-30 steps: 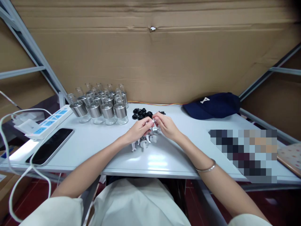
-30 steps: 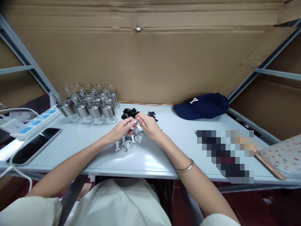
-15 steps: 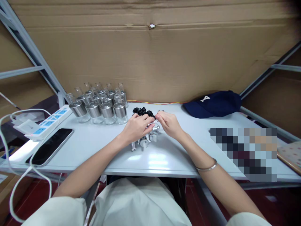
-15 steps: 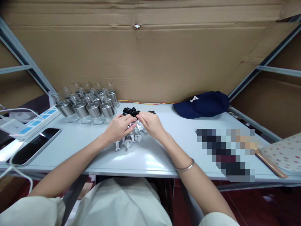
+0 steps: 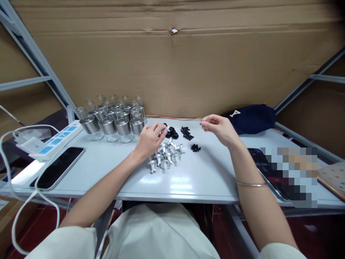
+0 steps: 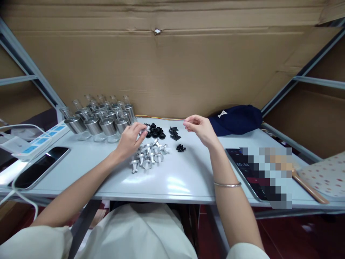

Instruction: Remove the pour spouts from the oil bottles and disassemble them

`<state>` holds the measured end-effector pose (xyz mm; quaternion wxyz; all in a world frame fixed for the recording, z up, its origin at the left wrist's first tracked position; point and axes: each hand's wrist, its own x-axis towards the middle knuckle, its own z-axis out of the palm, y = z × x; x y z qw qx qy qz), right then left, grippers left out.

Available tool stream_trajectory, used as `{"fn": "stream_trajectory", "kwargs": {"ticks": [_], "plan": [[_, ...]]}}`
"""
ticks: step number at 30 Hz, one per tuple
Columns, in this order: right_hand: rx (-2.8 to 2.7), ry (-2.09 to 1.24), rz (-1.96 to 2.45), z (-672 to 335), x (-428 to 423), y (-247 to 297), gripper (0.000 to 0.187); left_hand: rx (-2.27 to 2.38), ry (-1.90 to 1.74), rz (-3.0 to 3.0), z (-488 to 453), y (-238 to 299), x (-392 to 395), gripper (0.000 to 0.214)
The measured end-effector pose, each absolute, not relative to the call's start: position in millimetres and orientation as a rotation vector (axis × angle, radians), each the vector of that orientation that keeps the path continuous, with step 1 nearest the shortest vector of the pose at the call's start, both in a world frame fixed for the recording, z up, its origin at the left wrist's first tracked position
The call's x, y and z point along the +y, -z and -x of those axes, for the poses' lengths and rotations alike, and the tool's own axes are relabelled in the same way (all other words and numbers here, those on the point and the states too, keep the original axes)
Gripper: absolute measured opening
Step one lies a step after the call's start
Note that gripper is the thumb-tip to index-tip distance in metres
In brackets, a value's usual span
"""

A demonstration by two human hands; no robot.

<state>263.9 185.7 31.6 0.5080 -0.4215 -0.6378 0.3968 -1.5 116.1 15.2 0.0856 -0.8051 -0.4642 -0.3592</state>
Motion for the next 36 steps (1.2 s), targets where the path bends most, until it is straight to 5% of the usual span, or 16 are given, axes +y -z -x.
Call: {"fn": "stream_trajectory", "kwargs": {"ticks": [5,13,36], "plan": [[-1.774,-0.898,1.399,-274.6,197.4,-14.6,0.04,-1.292,1.063,2.422,-3.0,-11.0,114.6,0.027],[-2.218,-0.671,1.571,-281.0,201.9,-9.4,0.017,-1.32,0.998,2.438,-6.9,-4.2,114.8,0.024],[-2.259,-1.193,1.512,-278.4,198.0,-10.0,0.016,-1.227,1.019,2.541,-6.8,-3.0,115.3,0.019]]}}
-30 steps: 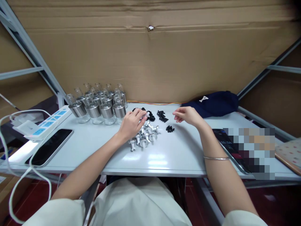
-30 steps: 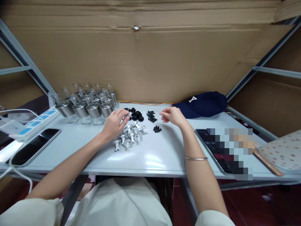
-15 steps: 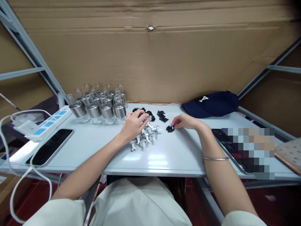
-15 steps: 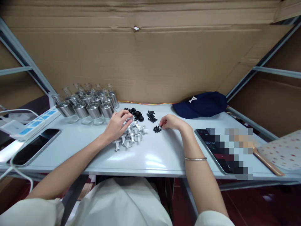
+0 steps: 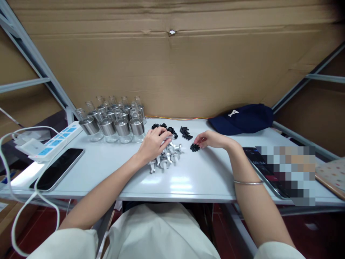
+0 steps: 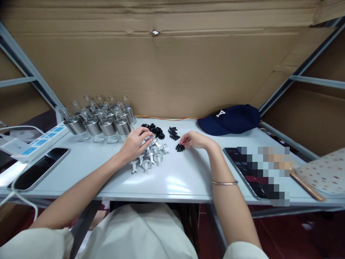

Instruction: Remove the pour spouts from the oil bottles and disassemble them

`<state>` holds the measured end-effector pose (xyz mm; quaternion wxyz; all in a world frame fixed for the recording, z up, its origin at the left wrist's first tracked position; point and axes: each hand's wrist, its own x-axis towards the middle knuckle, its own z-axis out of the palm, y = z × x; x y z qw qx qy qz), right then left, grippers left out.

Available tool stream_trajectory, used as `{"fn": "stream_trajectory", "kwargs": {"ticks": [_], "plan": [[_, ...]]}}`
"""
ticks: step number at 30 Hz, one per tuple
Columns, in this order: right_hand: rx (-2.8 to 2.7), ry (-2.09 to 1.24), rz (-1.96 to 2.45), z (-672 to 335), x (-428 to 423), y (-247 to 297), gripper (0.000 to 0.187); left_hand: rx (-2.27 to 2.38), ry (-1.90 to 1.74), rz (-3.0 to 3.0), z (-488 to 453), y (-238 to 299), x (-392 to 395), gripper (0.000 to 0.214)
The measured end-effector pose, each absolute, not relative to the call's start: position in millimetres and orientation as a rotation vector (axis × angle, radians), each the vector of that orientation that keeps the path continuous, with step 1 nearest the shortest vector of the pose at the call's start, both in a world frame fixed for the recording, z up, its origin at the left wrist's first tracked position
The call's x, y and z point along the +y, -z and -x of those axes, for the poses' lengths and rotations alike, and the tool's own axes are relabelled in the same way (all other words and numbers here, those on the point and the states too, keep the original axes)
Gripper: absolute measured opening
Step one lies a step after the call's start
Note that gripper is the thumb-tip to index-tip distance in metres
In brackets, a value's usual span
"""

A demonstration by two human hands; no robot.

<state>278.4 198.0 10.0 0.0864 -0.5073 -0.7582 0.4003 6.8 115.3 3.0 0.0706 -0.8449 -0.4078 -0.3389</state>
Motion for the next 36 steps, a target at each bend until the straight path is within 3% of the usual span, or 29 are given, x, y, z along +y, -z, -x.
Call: {"fn": "stream_trajectory", "kwargs": {"ticks": [5,8,12,23,29,36], "plan": [[-2.052,-1.0,1.331,-264.8,181.8,-27.1,0.026,-1.158,1.141,2.699,-6.4,-2.4,116.1,0.02],[-1.982,-1.166,1.021,-243.3,165.6,-34.7,0.036,-1.127,1.215,2.7,-6.7,-0.8,117.0,0.027],[-2.054,-1.368,0.831,-216.1,151.1,-30.3,0.032,-1.135,1.26,2.731,-7.1,1.8,118.3,0.024],[-1.911,-1.309,0.865,-206.8,147.8,-26.2,0.032,-1.114,1.442,2.82,-6.4,3.3,120.5,0.032],[-1.72,-1.299,0.821,-204.4,146.7,-27.2,0.035,-1.028,1.467,2.68,-7.4,-1.2,117.9,0.019],[-1.683,-1.379,0.721,-197.3,142.8,-22.1,0.038,-1.095,1.475,2.612,-7.5,-0.9,115.9,0.02]]}}
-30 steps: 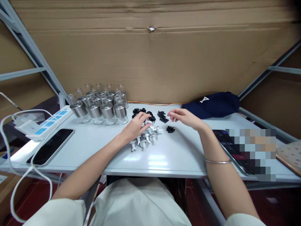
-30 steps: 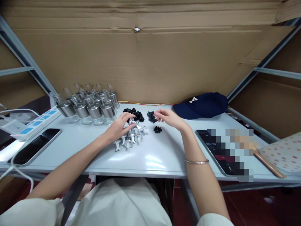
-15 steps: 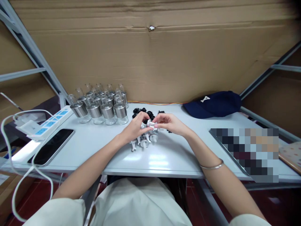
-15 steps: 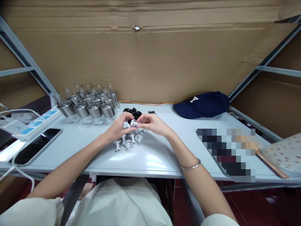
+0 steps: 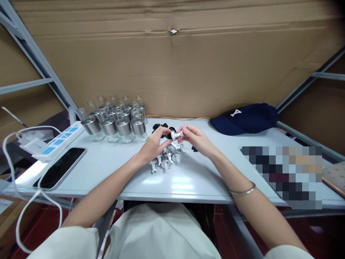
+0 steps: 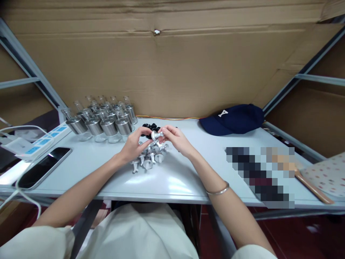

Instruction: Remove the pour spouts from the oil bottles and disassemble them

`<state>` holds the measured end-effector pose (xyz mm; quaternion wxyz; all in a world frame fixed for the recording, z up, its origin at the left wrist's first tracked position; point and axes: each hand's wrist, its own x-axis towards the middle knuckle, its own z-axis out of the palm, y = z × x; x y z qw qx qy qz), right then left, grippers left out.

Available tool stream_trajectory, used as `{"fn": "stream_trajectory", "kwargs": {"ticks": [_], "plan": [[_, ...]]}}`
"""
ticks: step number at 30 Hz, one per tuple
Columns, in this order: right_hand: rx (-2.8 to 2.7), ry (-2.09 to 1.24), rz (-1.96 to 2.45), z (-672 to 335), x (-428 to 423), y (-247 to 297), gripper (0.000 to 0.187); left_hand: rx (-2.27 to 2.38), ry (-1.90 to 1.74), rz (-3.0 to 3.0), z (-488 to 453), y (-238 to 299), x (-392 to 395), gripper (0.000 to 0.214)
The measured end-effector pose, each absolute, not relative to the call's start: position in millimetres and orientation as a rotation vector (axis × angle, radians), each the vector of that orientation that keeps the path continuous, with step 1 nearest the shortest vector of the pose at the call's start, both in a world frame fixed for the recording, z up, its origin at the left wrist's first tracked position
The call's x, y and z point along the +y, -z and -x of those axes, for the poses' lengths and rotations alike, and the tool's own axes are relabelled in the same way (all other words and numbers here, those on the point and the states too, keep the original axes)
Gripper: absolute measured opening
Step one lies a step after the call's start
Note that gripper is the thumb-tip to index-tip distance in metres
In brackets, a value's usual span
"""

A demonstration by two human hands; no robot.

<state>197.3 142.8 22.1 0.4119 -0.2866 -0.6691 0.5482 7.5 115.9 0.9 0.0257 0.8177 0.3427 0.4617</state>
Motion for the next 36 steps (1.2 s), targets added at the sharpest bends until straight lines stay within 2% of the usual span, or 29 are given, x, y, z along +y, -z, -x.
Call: {"fn": "stream_trajectory", "kwargs": {"ticks": [5,7,12,16,20,24,30,33,36], "plan": [[-1.974,-0.901,0.839,-194.7,137.6,-20.1,0.028,1.083,-1.439,-2.518,-8.5,-0.4,115.7,0.017],[-2.005,-0.814,0.884,-193.8,136.9,-19.3,0.026,1.08,-1.445,-2.528,-9.6,0.2,115.3,0.016],[-1.808,-1.043,0.815,-190.6,136.2,-20.5,0.04,1.052,-1.492,-2.635,-12.2,-0.8,111.5,0.02],[-1.811,-1.206,0.779,-189.2,132.5,-24.4,0.045,1.202,-1.475,-2.723,-10.6,-5.8,108.9,0.015],[-1.873,-1.312,0.763,-187.7,129.8,-24.7,0.045,1.296,-1.416,-2.842,-8.8,-6.5,109.5,0.012],[-1.778,-1.628,0.688,-188.6,131.4,-22.1,0.048,1.261,-1.351,-2.949,-10.9,-2.7,110.7,0.018],[-1.7,-1.989,0.599,-197.4,131.4,-22.9,0.036,1.171,-1.2,-3.129,-8.3,-5.5,110.4,0.027],[-1.672,-2.014,0.576,-195.0,128.0,-22.7,0.034,1.082,-1.179,-3.204,-4.1,-8.1,111.3,0.031],[-1.677,-1.871,0.551,-187.8,124.5,-21.5,0.036,1.093,-1.288,-3.18,-2.1,-8.9,114.2,0.037]]}}
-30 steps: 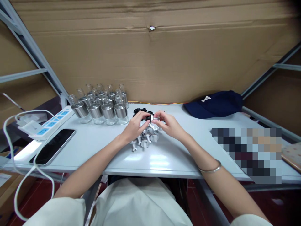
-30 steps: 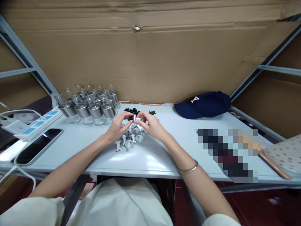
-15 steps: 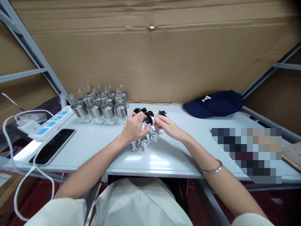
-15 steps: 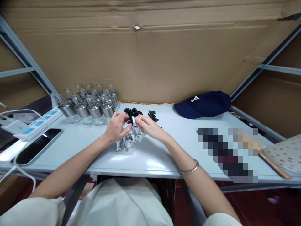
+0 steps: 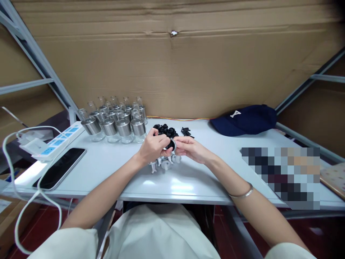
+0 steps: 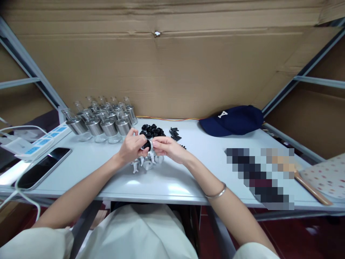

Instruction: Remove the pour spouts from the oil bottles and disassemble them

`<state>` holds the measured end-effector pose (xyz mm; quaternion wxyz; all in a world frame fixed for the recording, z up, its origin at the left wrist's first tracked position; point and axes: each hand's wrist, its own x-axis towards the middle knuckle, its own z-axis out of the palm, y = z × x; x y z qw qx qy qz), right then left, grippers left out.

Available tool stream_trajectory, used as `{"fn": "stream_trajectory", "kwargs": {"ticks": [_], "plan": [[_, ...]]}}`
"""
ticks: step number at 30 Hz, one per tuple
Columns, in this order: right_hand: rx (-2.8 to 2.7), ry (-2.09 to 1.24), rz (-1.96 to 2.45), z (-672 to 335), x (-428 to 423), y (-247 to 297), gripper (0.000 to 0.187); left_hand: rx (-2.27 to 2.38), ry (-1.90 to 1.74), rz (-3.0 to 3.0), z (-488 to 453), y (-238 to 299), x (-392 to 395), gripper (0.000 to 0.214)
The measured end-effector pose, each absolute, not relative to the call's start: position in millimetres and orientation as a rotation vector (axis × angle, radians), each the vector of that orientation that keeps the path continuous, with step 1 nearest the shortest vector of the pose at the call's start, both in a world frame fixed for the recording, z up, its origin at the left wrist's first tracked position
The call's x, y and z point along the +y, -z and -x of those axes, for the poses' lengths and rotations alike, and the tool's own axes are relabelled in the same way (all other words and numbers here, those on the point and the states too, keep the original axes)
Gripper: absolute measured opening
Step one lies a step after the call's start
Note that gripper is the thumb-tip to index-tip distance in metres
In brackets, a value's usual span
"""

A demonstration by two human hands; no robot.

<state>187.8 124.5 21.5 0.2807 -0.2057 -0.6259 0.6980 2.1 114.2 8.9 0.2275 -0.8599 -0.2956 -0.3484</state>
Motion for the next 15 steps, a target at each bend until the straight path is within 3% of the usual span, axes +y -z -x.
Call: {"fn": "stream_trajectory", "kwargs": {"ticks": [7,15], "plan": [[-1.747,-1.413,0.613,-180.3,125.0,-17.7,0.035,-1.039,1.301,2.378,-9.8,-8.6,121.6,0.047],[-2.026,-0.506,0.776,-184.3,117.1,-22.4,0.027,-1.377,1.623,2.542,-17.3,-6.5,118.8,0.05]]}}
